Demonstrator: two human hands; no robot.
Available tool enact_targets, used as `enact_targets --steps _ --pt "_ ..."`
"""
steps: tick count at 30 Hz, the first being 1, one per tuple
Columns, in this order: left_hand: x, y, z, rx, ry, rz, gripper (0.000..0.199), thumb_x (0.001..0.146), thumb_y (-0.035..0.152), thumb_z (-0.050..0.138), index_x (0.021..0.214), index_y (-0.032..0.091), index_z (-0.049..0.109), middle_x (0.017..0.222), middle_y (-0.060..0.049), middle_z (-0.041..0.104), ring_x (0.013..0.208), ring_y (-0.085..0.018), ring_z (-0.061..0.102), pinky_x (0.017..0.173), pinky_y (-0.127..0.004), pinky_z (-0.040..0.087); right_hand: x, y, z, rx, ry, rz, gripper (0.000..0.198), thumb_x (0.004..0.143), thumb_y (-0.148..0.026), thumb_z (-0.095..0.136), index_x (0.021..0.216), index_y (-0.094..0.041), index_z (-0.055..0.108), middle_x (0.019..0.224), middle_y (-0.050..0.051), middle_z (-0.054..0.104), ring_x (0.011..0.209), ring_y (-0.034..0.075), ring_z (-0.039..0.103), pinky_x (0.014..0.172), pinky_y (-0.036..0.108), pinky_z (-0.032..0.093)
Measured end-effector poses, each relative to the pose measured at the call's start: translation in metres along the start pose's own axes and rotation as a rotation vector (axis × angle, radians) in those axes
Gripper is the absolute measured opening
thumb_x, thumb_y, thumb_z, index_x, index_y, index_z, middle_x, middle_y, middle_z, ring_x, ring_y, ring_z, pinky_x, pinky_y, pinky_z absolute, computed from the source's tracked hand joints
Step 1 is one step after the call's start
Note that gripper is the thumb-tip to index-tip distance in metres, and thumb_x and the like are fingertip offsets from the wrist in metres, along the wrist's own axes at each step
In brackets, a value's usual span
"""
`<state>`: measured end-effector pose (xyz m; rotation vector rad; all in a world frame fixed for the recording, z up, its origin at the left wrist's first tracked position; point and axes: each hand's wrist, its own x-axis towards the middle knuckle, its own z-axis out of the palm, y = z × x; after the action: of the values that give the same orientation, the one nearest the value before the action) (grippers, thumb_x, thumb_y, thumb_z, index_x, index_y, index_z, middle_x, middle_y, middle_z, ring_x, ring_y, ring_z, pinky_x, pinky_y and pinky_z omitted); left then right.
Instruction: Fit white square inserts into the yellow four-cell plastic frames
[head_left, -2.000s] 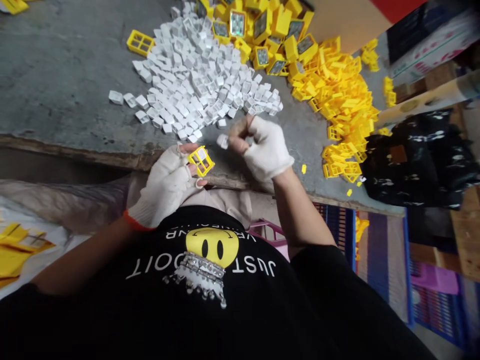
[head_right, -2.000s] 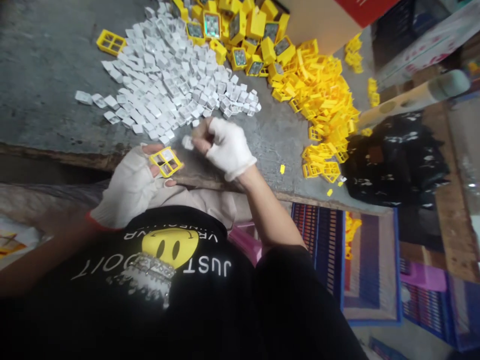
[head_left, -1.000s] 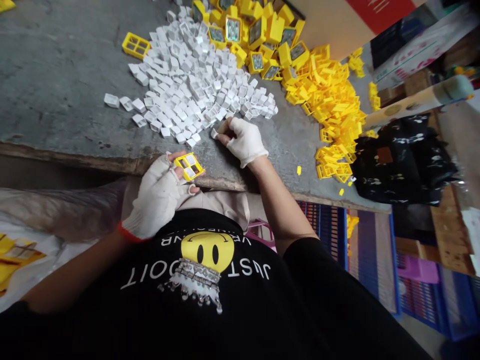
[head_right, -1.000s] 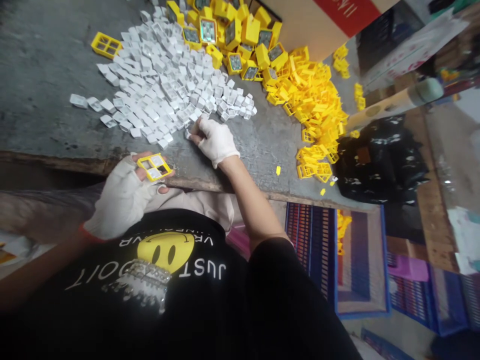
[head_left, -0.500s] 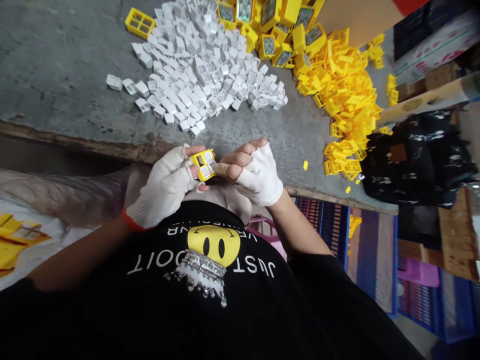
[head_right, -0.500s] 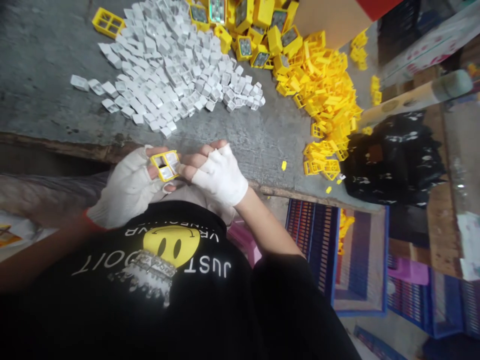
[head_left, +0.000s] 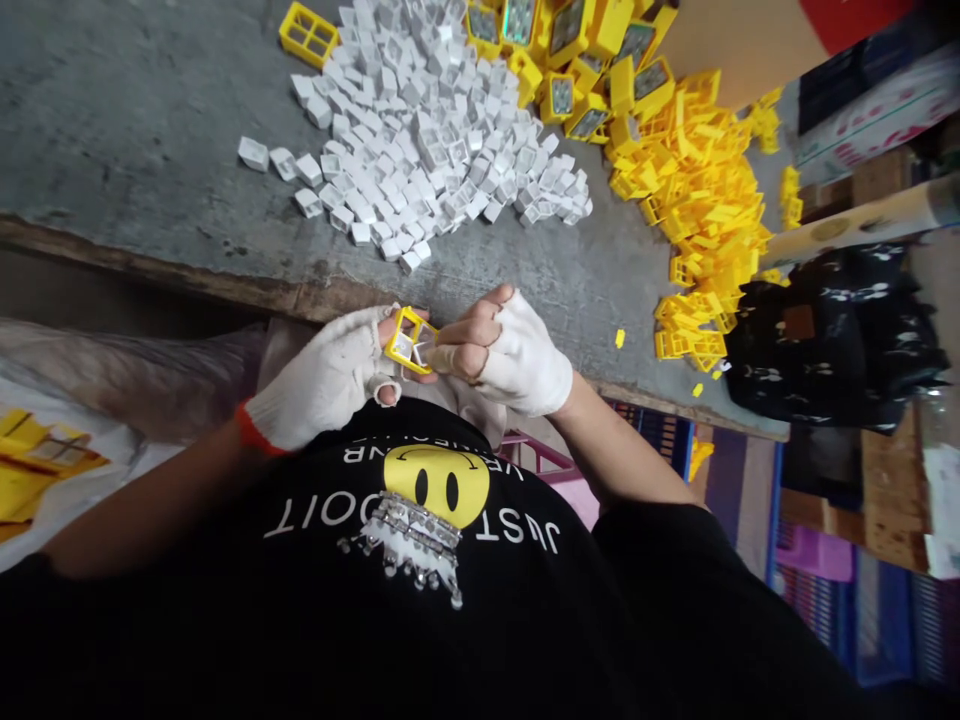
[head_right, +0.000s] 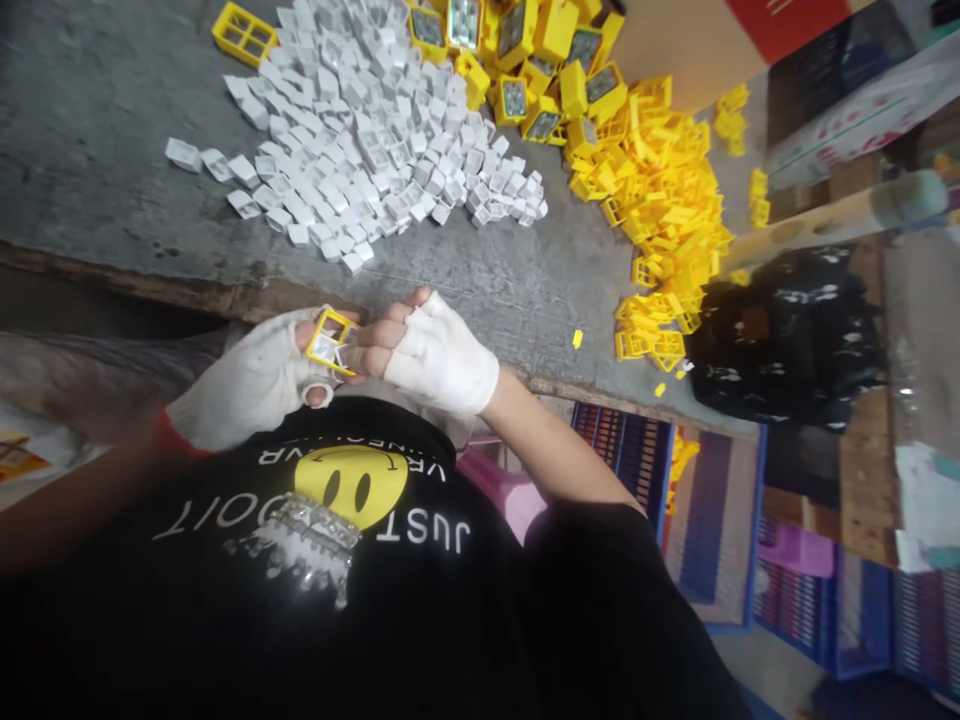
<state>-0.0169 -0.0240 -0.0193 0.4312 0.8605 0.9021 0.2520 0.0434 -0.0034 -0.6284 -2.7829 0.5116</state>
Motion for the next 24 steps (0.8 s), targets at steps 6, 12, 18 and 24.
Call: enact_targets --steps 6,12,18,24 --pt "-0.006 0.002 0.001 -0.074 0.020 0.061 0.032 0.101 0.046 0.098 0.120 0.022 0.089 0.127 -0.017 0.090 0.102 -0.036 0.091 0.058 -0.030 0.058 0.006 -0.002 -0.001 0.036 0.011 0.053 0.056 0.131 -0.058 0.035 0.134 -0.038 0.087 0.124 0.008 0.087 0.117 0.031 0.077 0.116 0.061 0.058" --pt "-0.007 0.008 0.004 -0.003 0.023 -0.002 0.040 0.096 0.047 0.100 0.121 0.019 0.087 0.119 -0.020 0.089 0.102 -0.039 0.092 0.051 -0.026 0.052 0.009 0.000 -0.002 0.007 -0.037 0.012 0.059 0.131 -0.056 0.030 0.131 -0.036 0.085 0.121 0.009 0.083 0.116 0.030 0.077 0.116 0.062 0.059" --pt "0.004 0.010 0.004 0.041 -0.041 -0.012 0.043 0.090 0.054 0.103 0.109 0.019 0.086 0.090 -0.015 0.085 0.078 -0.032 0.088 0.045 -0.022 0.046 0.009 -0.002 -0.008 0.020 -0.093 -0.018 0.048 0.131 -0.047 0.038 0.135 -0.028 0.083 0.126 0.011 0.082 0.113 0.030 0.075 0.117 0.059 0.058" --pt "0.002 0.006 0.000 0.120 -0.039 -0.071 0.037 0.093 0.051 0.100 0.103 0.019 0.084 0.088 -0.016 0.084 0.074 -0.034 0.085 0.045 -0.027 0.048 0.012 -0.008 -0.008 0.019 -0.150 -0.129 0.046 0.133 -0.042 0.039 0.140 -0.030 0.083 0.130 0.009 0.084 0.118 0.028 0.075 0.114 0.055 0.056"
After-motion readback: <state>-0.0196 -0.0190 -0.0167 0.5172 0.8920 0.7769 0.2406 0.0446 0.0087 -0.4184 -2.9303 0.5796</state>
